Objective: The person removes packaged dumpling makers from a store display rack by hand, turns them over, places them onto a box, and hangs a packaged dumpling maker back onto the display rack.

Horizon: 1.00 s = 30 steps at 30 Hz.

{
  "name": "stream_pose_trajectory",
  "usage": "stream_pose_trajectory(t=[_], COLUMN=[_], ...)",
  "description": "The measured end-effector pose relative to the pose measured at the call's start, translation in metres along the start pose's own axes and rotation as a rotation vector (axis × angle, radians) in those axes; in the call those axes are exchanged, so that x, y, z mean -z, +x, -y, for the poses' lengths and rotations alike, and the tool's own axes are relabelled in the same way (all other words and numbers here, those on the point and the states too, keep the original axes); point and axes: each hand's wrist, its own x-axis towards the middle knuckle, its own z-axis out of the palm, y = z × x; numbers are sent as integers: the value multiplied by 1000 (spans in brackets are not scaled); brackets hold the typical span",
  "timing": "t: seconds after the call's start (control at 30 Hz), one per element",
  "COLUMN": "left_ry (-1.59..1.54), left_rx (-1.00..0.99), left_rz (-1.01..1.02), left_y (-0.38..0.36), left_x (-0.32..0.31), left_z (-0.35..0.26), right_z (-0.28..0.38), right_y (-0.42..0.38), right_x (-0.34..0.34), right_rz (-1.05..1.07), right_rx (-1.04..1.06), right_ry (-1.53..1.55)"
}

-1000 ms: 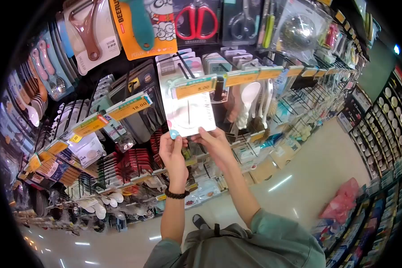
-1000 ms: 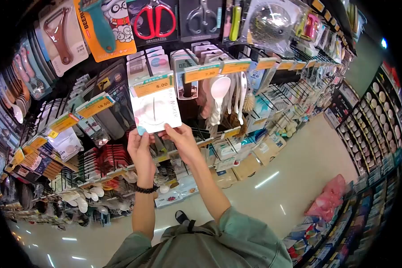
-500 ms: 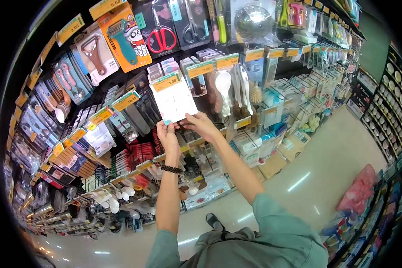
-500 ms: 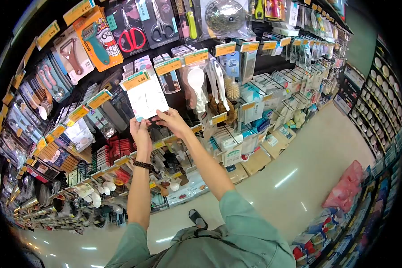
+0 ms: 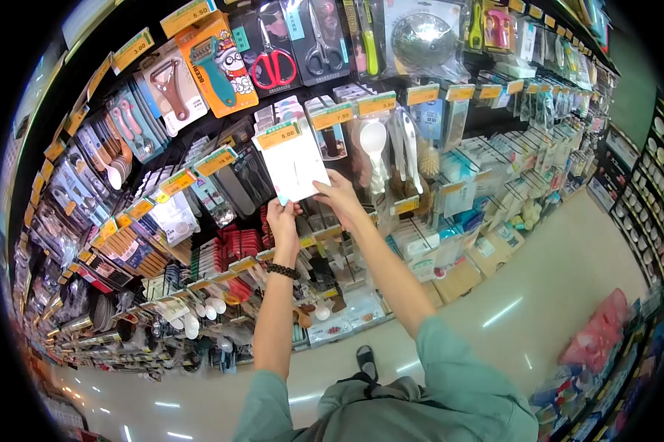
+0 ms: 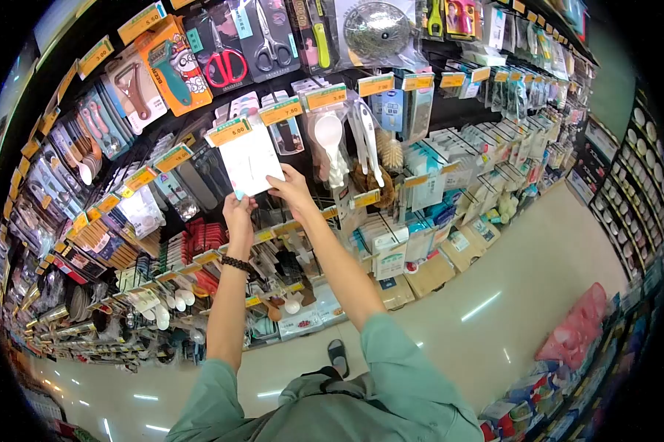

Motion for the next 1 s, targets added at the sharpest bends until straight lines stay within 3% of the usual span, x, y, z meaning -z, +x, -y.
stream_pose_trajectory(t=[0.17,0.37,0.83,1.0], left_ry=[26,2,83,122], left_rx=[18,-54,-7,81], left_rz=[53,8,-88,-67], left_y=[25,18,-78,-104], left_x=[13,15,17,24], left_z=[42,46,-12,8], right_z=[-14,-13,23,20], right_y=[32,31,-35,-58], right_x=[20,27,46,64], right_rz=[-17,58,237,217], right_rx=[-19,18,-171,-179], right_ry=[-145,-172,-295,-323])
